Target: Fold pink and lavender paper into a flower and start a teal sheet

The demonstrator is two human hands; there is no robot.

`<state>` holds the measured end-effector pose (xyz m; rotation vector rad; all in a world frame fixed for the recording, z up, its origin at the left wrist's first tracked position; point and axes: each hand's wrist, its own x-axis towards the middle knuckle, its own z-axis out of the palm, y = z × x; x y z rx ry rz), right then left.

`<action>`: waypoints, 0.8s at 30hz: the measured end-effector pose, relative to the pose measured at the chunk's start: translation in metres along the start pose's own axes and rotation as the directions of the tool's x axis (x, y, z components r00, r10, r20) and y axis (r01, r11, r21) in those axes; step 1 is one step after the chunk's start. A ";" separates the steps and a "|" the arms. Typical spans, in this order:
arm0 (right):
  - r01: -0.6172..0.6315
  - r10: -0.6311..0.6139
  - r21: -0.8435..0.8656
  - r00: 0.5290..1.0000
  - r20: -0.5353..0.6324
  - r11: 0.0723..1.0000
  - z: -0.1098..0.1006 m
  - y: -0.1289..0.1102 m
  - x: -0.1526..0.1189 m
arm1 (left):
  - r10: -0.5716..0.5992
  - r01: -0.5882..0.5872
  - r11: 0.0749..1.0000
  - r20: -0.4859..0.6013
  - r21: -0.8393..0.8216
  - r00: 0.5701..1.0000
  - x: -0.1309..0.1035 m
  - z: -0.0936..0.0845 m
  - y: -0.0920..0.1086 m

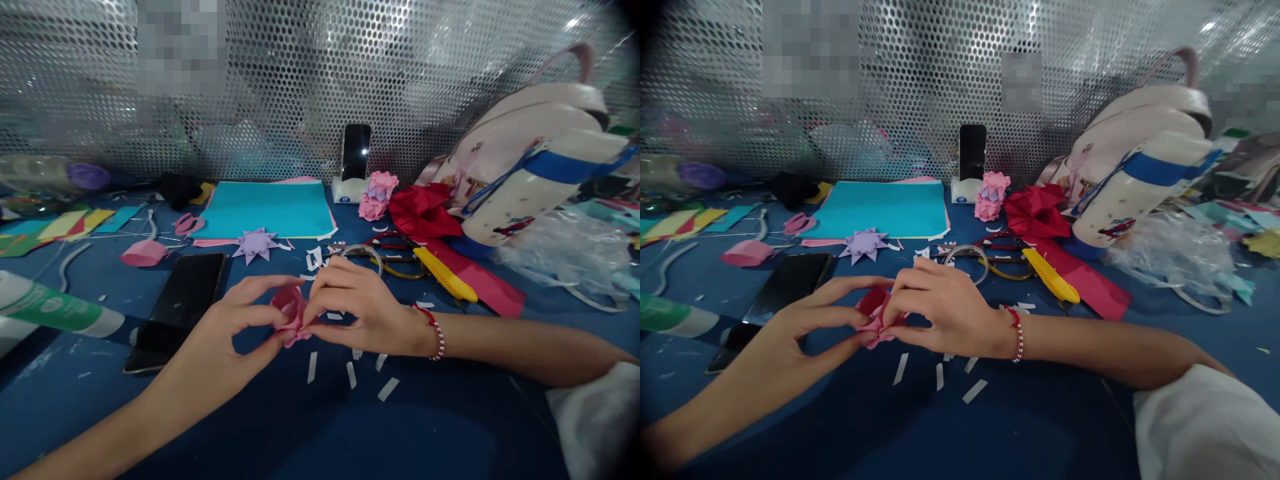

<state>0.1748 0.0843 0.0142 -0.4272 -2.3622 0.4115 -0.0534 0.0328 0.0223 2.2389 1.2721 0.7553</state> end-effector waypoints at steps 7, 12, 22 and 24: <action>-0.042 0.043 -0.065 0.999 0.023 0.997 0.000 -0.003 -0.001 | 0.105 -0.102 0.987 -0.016 0.122 0.994 -0.001 0.002 0.002; 0.035 -0.012 -0.235 0.995 0.101 0.971 -0.002 -0.003 -0.002 | 0.179 -0.173 0.952 -0.003 0.251 0.984 -0.001 0.001 0.006; 0.244 -0.234 -0.535 0.968 0.088 0.809 -0.002 -0.009 0.001 | 0.276 -0.294 0.858 0.105 0.422 0.955 0.000 0.001 0.008; 0.234 -0.201 -0.489 0.972 0.119 0.840 -0.003 -0.008 0.001 | 0.285 -0.303 0.850 0.107 0.431 0.953 -0.001 0.000 0.008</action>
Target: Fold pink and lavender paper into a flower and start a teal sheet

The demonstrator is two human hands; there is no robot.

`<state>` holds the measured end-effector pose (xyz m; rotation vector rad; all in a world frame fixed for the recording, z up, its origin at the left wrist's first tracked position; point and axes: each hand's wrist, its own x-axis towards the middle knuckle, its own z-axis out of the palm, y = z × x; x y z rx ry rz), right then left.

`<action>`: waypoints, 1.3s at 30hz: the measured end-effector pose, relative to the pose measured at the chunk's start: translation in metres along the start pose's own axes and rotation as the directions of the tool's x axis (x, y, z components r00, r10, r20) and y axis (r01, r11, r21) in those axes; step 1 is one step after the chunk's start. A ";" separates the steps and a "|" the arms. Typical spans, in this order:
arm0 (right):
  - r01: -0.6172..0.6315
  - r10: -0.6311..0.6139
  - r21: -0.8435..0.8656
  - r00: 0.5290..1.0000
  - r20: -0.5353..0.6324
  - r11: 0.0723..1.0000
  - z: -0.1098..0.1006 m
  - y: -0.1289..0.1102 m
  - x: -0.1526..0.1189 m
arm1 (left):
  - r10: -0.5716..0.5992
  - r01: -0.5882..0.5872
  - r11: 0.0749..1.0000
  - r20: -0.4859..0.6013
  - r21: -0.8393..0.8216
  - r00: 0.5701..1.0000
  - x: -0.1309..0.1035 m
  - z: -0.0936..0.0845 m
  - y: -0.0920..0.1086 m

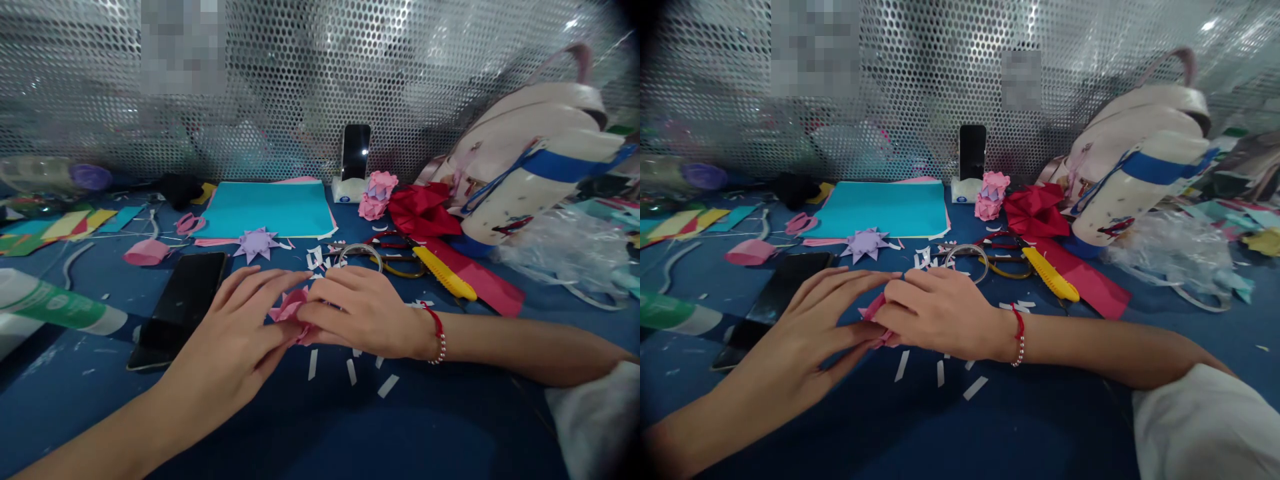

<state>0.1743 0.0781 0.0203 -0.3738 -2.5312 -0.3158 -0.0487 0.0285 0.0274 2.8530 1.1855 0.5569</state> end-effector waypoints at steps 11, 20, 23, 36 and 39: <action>-0.106 0.071 0.284 0.989 0.134 0.953 0.003 0.000 -0.002 | -0.050 0.050 0.998 0.003 -0.025 0.999 0.003 0.000 -0.006; -0.033 0.000 0.218 0.989 0.148 0.975 0.004 0.003 0.000 | -0.073 0.067 0.986 -0.034 -0.151 0.997 0.003 -0.003 -0.015; -0.013 -0.021 0.216 0.988 0.156 0.976 0.003 0.008 0.001 | -0.086 0.077 0.980 -0.047 -0.181 0.995 0.003 -0.003 -0.018; 0.071 -0.084 0.244 0.996 0.042 0.967 0.009 0.026 -0.003 | -0.196 0.209 0.913 0.074 -0.349 0.978 -0.001 0.003 -0.053; 0.043 -0.051 0.300 0.999 0.018 0.953 0.014 0.022 -0.003 | -0.172 0.191 0.924 0.085 -0.331 0.981 -0.001 0.002 -0.050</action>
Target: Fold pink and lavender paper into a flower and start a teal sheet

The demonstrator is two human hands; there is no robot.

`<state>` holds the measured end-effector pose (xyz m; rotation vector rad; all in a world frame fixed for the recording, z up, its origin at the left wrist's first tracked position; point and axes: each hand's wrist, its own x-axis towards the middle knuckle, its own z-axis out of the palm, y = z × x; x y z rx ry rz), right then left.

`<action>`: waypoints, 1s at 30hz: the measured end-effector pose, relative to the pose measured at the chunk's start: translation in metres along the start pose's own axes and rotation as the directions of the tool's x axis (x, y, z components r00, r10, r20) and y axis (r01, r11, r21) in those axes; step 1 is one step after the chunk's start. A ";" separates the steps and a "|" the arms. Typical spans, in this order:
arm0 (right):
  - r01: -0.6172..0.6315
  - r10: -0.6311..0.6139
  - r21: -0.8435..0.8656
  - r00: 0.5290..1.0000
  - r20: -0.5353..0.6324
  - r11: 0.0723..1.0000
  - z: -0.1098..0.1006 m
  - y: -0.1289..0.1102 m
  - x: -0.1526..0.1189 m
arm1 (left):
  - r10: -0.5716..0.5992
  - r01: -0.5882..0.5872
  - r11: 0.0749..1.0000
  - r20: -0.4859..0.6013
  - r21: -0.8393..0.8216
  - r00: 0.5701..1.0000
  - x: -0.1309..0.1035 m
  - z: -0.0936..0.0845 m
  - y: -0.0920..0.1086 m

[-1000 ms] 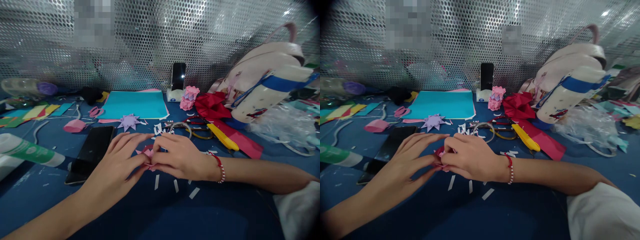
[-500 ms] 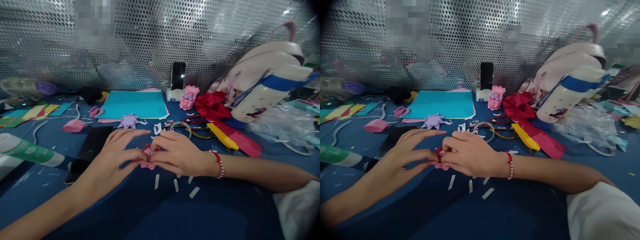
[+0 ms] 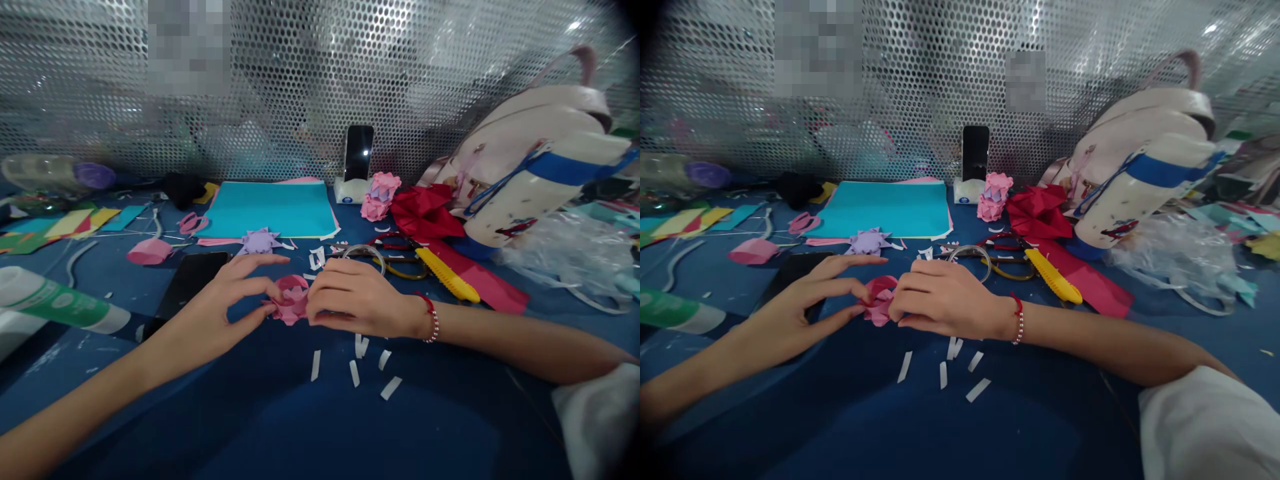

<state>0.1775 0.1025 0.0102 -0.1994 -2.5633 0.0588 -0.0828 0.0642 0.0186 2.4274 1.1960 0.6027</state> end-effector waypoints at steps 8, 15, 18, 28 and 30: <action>-0.115 0.118 0.132 0.993 -0.018 0.985 0.003 -0.004 -0.002 | 0.074 -0.071 0.994 -0.031 0.084 0.997 -0.003 -0.001 0.012; -0.074 0.082 0.112 0.994 -0.070 0.991 0.002 -0.008 -0.001 | 0.171 -0.146 0.967 -0.111 0.207 0.979 -0.001 0.011 0.027; -0.056 0.063 0.091 0.995 -0.082 0.994 0.004 -0.008 -0.002 | 0.176 -0.150 0.966 -0.109 0.209 0.978 0.000 0.016 0.027; -0.039 0.047 0.066 0.992 -0.121 0.997 0.009 -0.008 -0.004 | 0.159 -0.136 0.964 -0.084 0.229 0.984 0.001 0.018 0.031; -0.049 0.056 0.059 0.992 -0.112 0.997 0.009 -0.009 -0.003 | 0.154 -0.133 0.961 -0.069 0.241 0.986 0.001 0.017 0.032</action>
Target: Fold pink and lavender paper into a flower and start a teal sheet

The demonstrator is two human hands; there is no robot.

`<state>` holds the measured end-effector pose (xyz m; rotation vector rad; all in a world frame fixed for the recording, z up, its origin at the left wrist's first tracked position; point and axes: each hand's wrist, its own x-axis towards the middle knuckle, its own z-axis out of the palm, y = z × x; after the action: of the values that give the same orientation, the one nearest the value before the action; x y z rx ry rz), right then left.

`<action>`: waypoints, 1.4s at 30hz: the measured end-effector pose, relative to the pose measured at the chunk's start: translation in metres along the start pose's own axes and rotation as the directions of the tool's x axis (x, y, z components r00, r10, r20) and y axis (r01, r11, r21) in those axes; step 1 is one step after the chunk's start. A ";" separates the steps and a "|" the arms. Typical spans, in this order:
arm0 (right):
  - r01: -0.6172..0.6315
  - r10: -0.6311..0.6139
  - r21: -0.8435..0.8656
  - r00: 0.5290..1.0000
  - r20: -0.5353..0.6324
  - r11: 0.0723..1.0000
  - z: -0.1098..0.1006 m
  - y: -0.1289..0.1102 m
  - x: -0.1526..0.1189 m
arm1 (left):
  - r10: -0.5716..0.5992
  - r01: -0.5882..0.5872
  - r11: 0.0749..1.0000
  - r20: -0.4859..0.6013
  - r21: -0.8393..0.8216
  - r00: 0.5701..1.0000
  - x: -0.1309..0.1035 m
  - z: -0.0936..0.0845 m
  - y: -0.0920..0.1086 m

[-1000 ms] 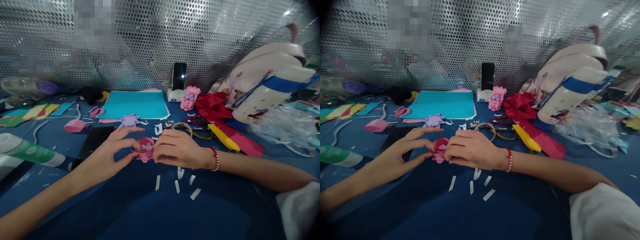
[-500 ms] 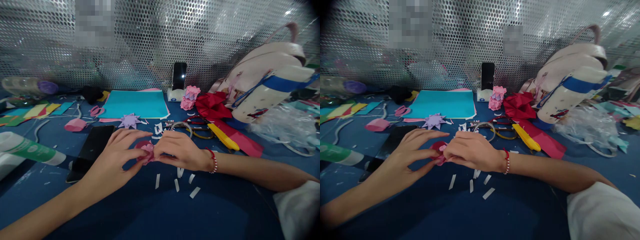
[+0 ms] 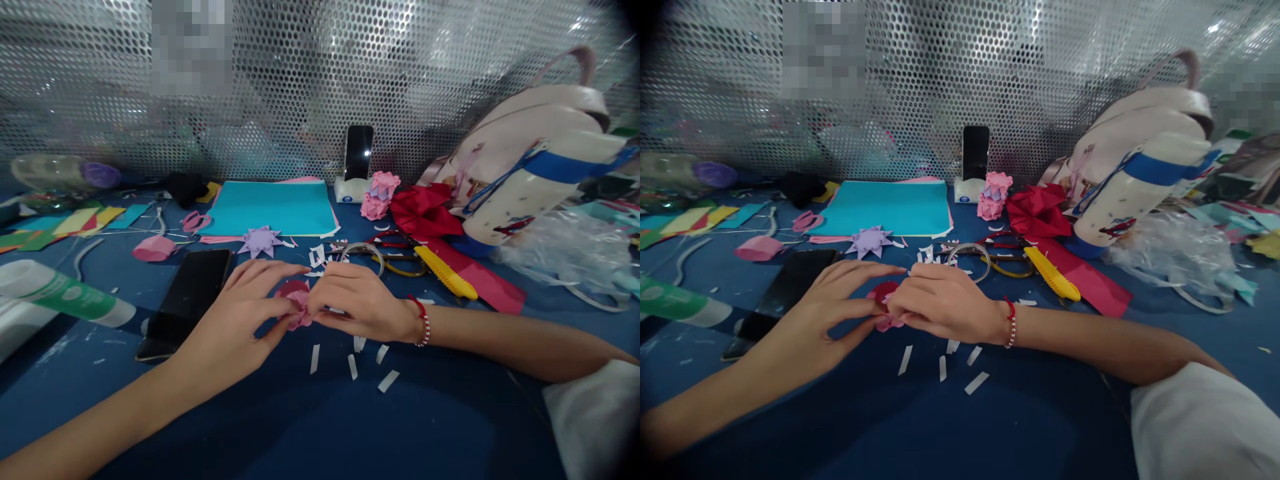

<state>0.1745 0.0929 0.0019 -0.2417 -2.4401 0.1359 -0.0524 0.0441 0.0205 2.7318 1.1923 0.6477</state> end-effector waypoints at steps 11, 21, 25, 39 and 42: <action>-0.281 0.261 0.119 0.952 0.159 0.952 -0.002 -0.006 0.003 | 0.074 -0.078 0.994 0.055 0.076 0.996 -0.003 -0.001 0.008; -0.123 0.110 0.050 0.969 0.220 0.991 -0.015 0.016 0.006 | 0.084 -0.088 0.996 0.190 0.012 0.978 -0.004 -0.016 -0.027; -0.046 0.051 -0.024 0.963 0.264 0.999 -0.009 0.020 0.003 | 0.094 -0.094 0.996 0.162 -0.010 0.982 -0.005 -0.017 -0.029; -0.025 0.039 -0.090 0.987 0.158 0.996 -0.002 0.009 0.000 | -0.008 0.010 1.000 0.056 -0.021 0.998 -0.005 0.000 -0.019; 0.084 -0.067 -0.148 0.991 0.114 0.985 0.002 0.000 -0.001 | 0.001 0.000 1.000 0.062 -0.027 0.998 -0.005 0.001 -0.020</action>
<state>0.1740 0.0926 -0.0007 -0.2137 -2.5668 -0.0740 -0.0686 0.0547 0.0131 2.7090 1.1608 0.5711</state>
